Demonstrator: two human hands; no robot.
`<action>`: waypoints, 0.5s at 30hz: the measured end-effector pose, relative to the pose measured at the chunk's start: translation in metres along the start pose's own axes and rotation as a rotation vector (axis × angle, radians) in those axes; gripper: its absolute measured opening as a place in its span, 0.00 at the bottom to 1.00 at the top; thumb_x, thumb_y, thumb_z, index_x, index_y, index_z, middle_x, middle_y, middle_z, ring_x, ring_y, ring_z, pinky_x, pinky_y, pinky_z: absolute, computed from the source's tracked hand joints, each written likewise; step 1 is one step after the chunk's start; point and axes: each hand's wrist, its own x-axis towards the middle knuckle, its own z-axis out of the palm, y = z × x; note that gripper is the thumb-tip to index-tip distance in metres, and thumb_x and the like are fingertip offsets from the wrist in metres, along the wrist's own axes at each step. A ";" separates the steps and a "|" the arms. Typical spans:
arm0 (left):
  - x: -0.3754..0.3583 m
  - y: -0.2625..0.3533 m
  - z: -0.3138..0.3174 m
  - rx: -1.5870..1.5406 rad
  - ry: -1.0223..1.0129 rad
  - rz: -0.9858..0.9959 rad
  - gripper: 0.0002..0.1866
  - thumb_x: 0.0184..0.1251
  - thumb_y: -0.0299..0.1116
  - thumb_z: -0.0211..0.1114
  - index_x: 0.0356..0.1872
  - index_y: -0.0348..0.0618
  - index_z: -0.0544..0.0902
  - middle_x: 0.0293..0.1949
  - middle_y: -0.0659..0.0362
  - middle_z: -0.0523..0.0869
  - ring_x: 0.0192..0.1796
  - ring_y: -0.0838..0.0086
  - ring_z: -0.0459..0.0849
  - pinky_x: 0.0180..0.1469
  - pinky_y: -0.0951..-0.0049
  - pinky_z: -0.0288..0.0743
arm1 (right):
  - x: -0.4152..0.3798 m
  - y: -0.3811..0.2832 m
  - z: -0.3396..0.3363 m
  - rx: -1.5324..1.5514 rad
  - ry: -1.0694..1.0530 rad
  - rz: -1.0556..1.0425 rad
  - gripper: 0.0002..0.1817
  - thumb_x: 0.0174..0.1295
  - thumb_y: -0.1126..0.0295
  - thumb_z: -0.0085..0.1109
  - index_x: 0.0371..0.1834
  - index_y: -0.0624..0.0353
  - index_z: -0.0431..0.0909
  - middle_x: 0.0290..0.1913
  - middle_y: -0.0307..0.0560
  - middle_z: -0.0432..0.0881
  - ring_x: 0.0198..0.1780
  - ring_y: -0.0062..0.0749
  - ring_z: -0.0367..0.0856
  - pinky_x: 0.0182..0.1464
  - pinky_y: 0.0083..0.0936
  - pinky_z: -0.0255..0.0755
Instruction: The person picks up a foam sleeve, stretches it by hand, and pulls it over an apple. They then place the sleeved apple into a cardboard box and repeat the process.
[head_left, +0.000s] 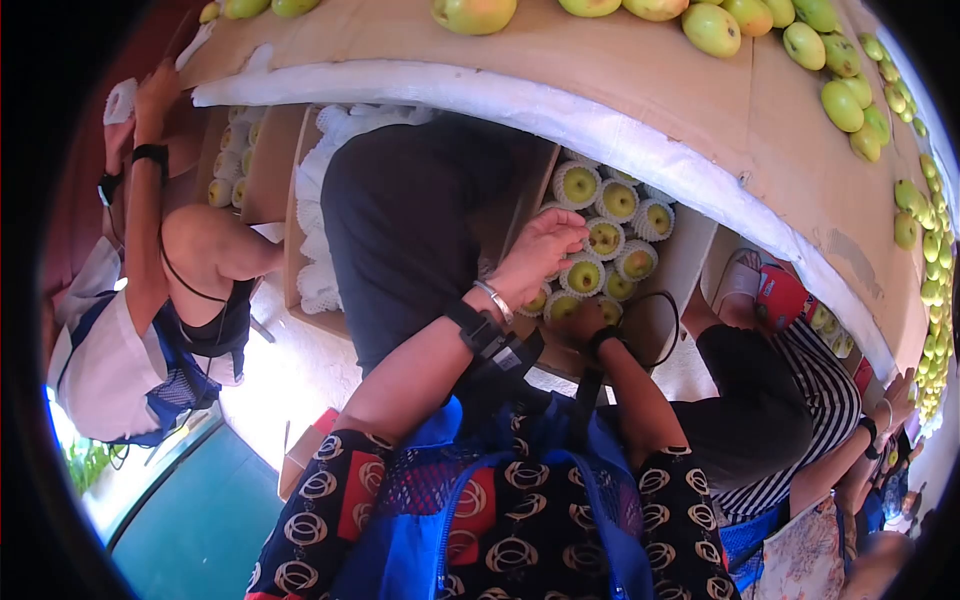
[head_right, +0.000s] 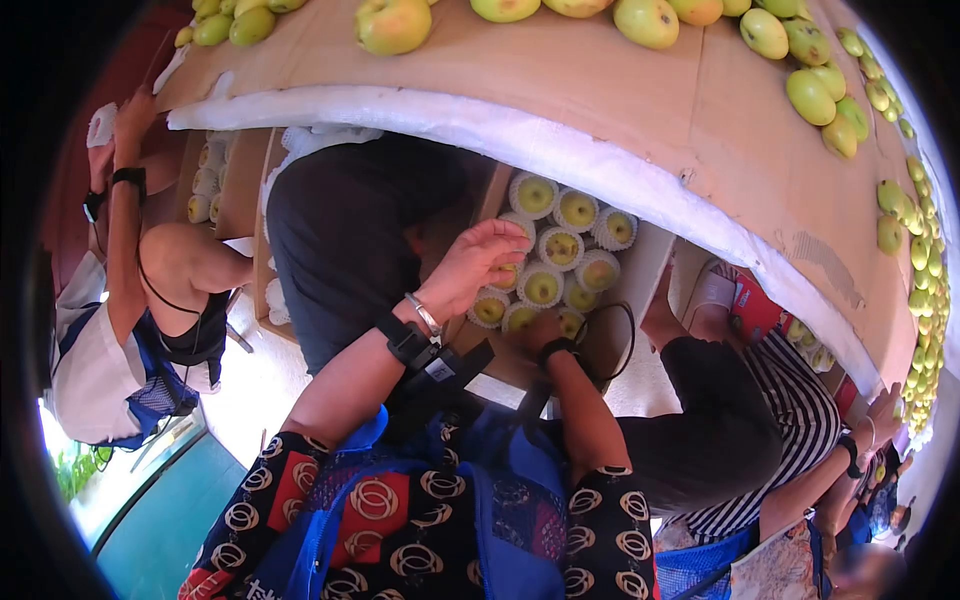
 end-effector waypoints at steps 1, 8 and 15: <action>-0.003 0.003 -0.001 -0.011 -0.001 0.001 0.10 0.65 0.37 0.56 0.45 0.51 0.75 0.45 0.64 0.80 0.47 0.78 0.75 0.48 0.74 0.68 | 0.004 -0.001 -0.005 -0.181 -0.121 -0.037 0.47 0.39 0.38 0.66 0.56 0.65 0.68 0.54 0.64 0.73 0.58 0.50 0.71 0.59 0.39 0.64; -0.008 0.006 -0.005 0.005 0.044 0.002 0.10 0.65 0.37 0.56 0.45 0.50 0.74 0.48 0.62 0.80 0.49 0.75 0.75 0.49 0.72 0.68 | -0.022 -0.008 -0.051 0.163 0.256 0.014 0.36 0.41 0.53 0.71 0.54 0.55 0.71 0.48 0.60 0.77 0.51 0.50 0.75 0.52 0.36 0.70; -0.011 0.002 -0.009 0.025 0.042 -0.014 0.11 0.66 0.37 0.55 0.47 0.49 0.74 0.47 0.62 0.79 0.49 0.75 0.75 0.50 0.72 0.68 | -0.027 -0.040 -0.035 -0.384 0.404 -0.150 0.39 0.43 0.65 0.67 0.63 0.42 0.62 0.70 0.54 0.47 0.63 0.70 0.56 0.50 0.56 0.69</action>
